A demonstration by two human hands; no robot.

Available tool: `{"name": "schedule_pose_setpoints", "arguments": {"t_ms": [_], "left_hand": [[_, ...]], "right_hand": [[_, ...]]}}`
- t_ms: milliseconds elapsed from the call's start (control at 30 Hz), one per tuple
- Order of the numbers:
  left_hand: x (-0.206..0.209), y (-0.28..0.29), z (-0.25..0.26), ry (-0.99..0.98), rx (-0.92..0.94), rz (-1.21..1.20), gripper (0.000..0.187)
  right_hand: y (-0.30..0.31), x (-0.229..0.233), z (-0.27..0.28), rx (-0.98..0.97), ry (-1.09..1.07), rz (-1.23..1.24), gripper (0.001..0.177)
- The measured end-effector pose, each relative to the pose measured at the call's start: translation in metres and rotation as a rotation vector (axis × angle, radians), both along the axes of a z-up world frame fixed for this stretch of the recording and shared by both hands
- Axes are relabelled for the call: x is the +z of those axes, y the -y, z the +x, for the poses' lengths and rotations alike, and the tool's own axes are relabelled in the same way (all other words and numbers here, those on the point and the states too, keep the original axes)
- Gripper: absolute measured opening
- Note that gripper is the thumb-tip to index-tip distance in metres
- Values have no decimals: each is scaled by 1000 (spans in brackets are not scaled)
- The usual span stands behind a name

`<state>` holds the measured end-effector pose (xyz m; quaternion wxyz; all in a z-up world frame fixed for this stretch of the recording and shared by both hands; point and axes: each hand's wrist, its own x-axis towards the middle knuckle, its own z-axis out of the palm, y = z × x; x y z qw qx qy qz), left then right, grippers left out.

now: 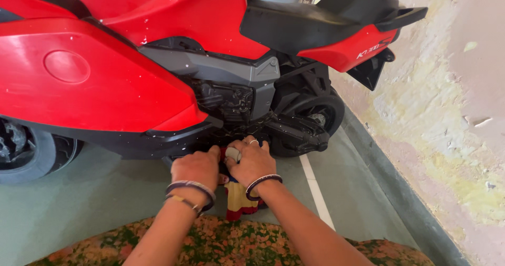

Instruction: The person wipes the red motorcycle with a striped cloth, covering the fuel tank, handlebars, front fairing, and lower engine area. The person uses both hands to rub and dry the surfaces.

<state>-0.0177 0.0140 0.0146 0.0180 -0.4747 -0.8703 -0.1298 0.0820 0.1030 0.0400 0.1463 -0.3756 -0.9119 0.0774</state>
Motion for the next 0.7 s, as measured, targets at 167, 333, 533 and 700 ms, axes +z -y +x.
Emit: {"name": "schedule_pose_setpoints", "arguments": {"t_ms": [167, 333, 533, 700], "left_hand": [[5, 9, -1, 116, 0, 28, 71], [13, 11, -5, 154, -24, 0, 68], [16, 10, -8, 184, -47, -2, 65], [17, 11, -6, 205, -42, 1, 63]], "right_hand": [[-2, -3, 3, -4, -17, -5, 37], [-2, -1, 1, 4, -25, -1, 36], [1, -2, 3, -1, -39, -20, 36], [1, 0, 3, 1, -48, -10, 36]]}}
